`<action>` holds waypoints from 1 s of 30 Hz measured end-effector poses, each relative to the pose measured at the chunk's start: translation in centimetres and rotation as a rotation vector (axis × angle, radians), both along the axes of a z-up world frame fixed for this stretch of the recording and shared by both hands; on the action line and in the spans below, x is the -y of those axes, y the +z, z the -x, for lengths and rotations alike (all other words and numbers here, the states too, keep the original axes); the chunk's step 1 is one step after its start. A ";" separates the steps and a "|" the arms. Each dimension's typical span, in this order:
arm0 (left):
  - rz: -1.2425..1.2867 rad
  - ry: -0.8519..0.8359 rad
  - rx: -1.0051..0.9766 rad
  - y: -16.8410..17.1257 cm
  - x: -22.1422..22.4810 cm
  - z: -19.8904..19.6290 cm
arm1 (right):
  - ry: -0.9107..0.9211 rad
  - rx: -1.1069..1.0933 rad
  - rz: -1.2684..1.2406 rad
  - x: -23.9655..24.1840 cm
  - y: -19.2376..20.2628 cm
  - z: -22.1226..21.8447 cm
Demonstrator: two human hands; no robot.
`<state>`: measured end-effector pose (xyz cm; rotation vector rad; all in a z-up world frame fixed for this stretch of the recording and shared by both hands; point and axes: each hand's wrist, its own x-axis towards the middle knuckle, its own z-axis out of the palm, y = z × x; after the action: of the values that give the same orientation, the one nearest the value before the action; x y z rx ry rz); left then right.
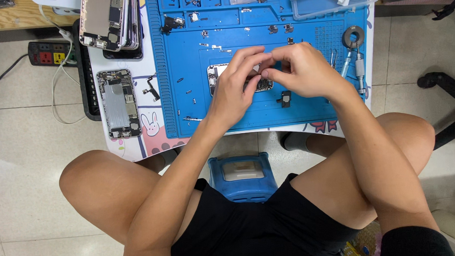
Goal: The person disassembles a smartphone on a blue mat, using a screwdriver to remove screws and tweezers to handle small components. They place removed parts on the mat and continue to work on the internal assembly.
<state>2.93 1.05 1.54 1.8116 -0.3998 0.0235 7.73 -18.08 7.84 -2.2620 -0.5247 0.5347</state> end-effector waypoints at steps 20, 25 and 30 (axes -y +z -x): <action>-0.756 0.048 0.316 -1.4 -2.0 1.5 | -0.161 0.131 -0.058 0.8 -3.2 0.7; -0.800 0.014 0.300 -0.9 -1.6 2.1 | -0.158 0.167 -0.031 1.0 -2.8 1.3; -0.773 0.016 0.230 0.7 -1.4 1.9 | -0.178 0.160 -0.049 0.9 -2.3 1.2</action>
<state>0.99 2.45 2.25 2.5867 -0.6117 0.1001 6.49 -18.96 5.53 -2.2883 -0.4053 0.2504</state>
